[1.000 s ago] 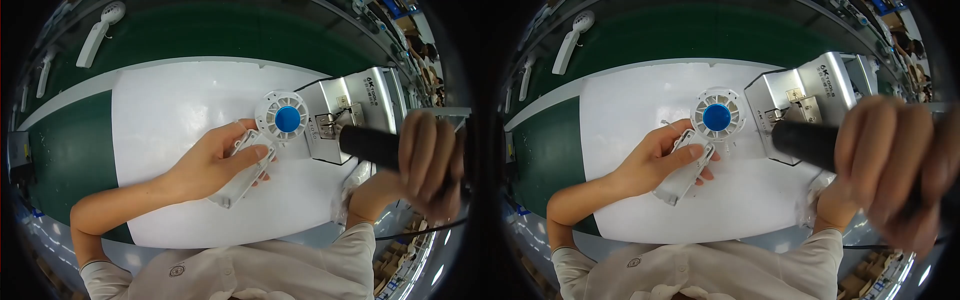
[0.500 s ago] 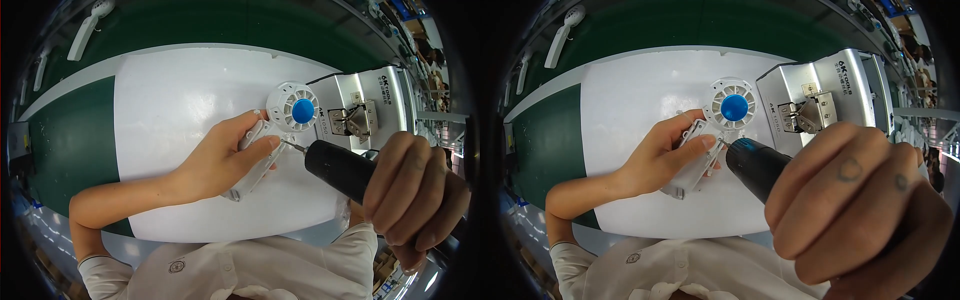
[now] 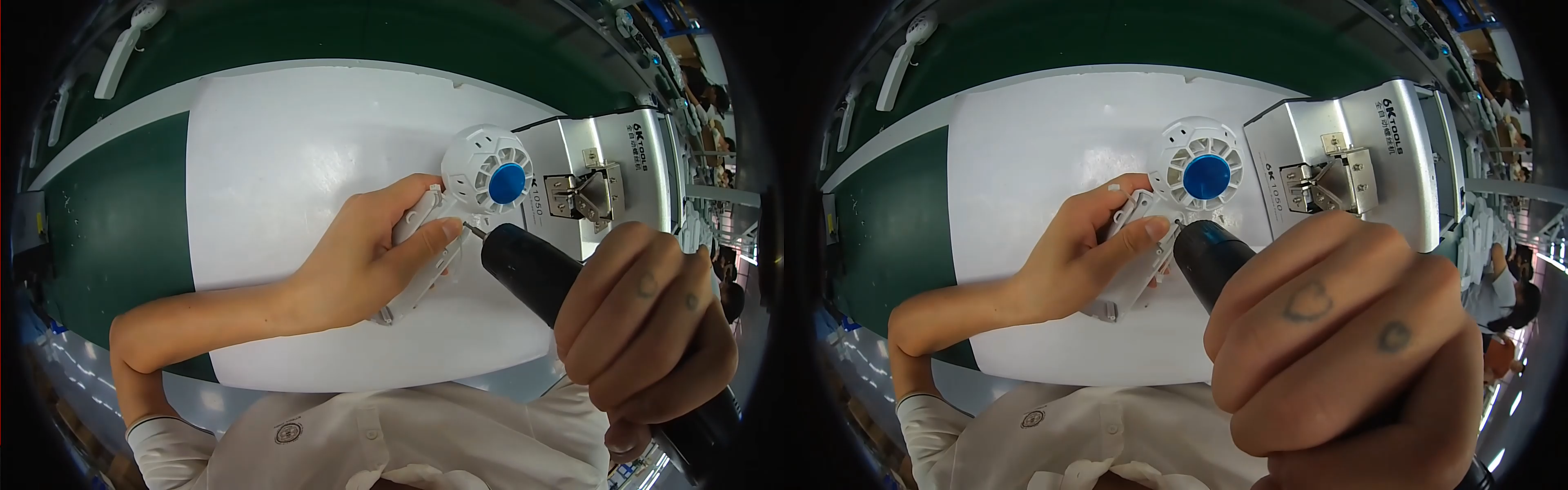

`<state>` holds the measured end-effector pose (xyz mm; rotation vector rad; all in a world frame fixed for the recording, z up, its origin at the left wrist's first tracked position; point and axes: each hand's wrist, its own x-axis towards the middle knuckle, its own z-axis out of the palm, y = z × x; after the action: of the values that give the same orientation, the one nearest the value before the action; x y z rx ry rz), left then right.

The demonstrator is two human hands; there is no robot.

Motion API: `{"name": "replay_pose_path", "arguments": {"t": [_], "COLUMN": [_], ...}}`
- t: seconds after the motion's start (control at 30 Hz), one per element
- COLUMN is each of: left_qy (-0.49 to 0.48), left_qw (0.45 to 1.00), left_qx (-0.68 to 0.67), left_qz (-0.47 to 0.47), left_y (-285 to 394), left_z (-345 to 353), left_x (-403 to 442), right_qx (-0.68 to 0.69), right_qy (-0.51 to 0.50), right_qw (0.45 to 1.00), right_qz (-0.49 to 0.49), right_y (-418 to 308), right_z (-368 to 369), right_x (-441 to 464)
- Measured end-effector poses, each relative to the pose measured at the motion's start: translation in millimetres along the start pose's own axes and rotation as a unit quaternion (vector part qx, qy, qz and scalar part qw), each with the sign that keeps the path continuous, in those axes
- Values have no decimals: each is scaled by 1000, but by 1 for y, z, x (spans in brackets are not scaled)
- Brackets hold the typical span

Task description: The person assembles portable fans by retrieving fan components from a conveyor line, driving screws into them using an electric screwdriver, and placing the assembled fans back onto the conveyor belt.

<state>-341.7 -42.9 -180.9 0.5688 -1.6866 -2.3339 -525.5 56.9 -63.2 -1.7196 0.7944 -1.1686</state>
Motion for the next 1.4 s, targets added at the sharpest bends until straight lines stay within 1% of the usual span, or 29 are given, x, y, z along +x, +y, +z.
{"name": "replay_pose_path", "arguments": {"t": [0.07,0.2,0.23,0.3,0.33,0.43,0.57,0.63,0.77,0.9,1.13,1.3,1.4], "left_qy": [-6,-8,-6,-3,3,14,7,6,-1,-12,-5,-1,9], "left_qw": [998,991,988,985,989,994,992,992,988,992,993,992,986], "left_qx": [54,121,141,160,143,107,117,117,149,124,118,128,158], "left_qz": [25,48,57,70,43,-36,-38,-41,-27,-16,-15,17,44], "left_y": [-3,-5,-8,-7,-6,3,5,5,5,0,-1,-6,-4], "left_z": [0,3,5,2,2,4,3,5,6,6,10,14,17], "left_x": [4,8,13,20,20,24,22,20,26,27,30,36,36], "right_qx": [-7,-38,-52,-78,-96,-141,-139,-90,-33,-13,-4,-8,-9], "right_qy": [0,30,45,108,138,210,302,361,271,186,118,95,79], "right_qw": [999,996,995,985,978,961,941,927,958,975,984,987,989], "right_qz": [-49,-70,-79,-113,-123,-110,-52,-41,-87,-119,-133,-130,-125], "right_y": [10,15,10,-13,-23,-35,-23,-20,-19,-2,8,11,14], "right_z": [3,3,0,-17,-25,-41,-44,-43,-45,-38,-30,-31,-29], "right_x": [-5,-7,-11,-23,-27,-27,-16,-12,-19,-18,-20,-21,-21]}}
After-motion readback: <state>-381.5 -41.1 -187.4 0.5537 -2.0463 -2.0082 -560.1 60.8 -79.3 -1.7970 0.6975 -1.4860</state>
